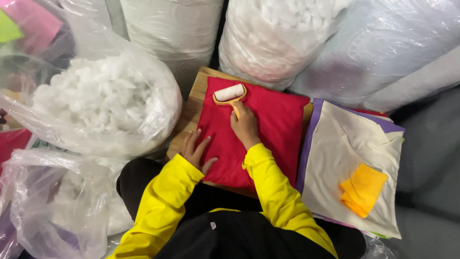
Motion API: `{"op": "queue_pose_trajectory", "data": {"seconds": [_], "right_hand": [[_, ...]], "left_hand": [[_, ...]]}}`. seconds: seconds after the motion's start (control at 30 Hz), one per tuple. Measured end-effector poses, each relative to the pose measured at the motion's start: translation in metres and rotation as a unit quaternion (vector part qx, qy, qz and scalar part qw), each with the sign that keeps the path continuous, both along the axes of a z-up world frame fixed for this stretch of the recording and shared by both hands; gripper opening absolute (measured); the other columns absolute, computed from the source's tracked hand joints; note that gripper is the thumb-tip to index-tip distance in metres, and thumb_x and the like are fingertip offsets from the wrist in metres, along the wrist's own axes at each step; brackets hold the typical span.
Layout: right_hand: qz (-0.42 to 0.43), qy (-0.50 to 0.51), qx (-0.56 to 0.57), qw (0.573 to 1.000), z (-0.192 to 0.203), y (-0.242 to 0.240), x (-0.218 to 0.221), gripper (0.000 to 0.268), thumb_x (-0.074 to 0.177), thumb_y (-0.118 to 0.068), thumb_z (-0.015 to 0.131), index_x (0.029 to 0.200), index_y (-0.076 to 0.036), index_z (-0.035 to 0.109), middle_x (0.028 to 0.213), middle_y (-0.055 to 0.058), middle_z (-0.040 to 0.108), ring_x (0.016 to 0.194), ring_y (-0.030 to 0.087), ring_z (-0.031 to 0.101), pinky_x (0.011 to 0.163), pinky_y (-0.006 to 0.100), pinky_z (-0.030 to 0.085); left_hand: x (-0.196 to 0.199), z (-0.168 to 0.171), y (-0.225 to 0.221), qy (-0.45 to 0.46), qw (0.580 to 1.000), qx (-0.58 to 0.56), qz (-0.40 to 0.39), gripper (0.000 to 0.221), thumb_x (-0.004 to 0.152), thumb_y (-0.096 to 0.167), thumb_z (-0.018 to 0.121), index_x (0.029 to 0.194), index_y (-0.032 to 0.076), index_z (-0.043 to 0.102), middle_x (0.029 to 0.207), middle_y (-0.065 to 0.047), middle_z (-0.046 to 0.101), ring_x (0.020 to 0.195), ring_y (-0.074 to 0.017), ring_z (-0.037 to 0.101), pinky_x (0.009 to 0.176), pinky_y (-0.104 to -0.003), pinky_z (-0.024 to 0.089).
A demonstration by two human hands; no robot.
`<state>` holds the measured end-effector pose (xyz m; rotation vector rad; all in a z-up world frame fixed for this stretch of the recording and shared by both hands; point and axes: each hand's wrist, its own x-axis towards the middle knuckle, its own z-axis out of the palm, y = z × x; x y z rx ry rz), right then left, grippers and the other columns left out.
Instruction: The person fills a red pillowcase with white stuffing material by hand, zips the case shut, uses a lint roller on the surface, and places the finished pillow into a clear plastic bag, finally wiping the bag with a yellow cloth.
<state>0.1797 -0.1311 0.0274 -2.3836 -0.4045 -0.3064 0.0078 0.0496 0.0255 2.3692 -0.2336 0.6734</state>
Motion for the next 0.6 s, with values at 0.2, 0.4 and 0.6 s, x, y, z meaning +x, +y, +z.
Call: {"op": "queue_pose_trajectory", "data": {"seconds": [0.2,0.4,0.6], "right_hand": [[0.030,0.072,0.064,0.995,0.046,-0.005,-0.039,0.032,0.095,-0.018,0.066,0.126,-0.016,0.068,0.107,0.025,0.074,0.102,0.044,0.071,0.085,0.049,0.059],[0.035,0.033,0.000,0.999,0.062,-0.062,-0.175,0.040,0.098,-0.022,0.064,0.137,-0.015,0.066,0.115,0.018,0.073,0.105,0.036,0.071,0.085,0.044,0.061],[0.019,0.132,0.010,0.991,0.099,-0.145,-0.243,0.044,0.079,-0.008,0.075,0.123,-0.009,0.068,0.113,0.007,0.079,0.090,0.025,0.080,0.077,0.032,0.062]], "left_hand": [[-0.004,-0.040,0.003,0.322,0.945,0.045,-0.044,0.131,0.065,0.078,0.080,0.165,0.020,0.017,0.165,-0.027,0.021,0.149,-0.0518,0.027,0.122,-0.060,0.028],[-0.004,-0.055,-0.029,0.072,0.995,-0.040,0.063,0.127,0.067,0.064,0.083,0.160,-0.004,0.027,0.156,-0.035,0.033,0.138,-0.0594,0.035,0.117,-0.061,0.032],[-0.062,-0.030,-0.074,-0.144,0.985,-0.083,-0.044,0.106,0.084,0.056,0.078,0.159,0.003,0.026,0.162,-0.032,0.029,0.150,-0.0513,0.035,0.124,-0.059,0.033]]}}
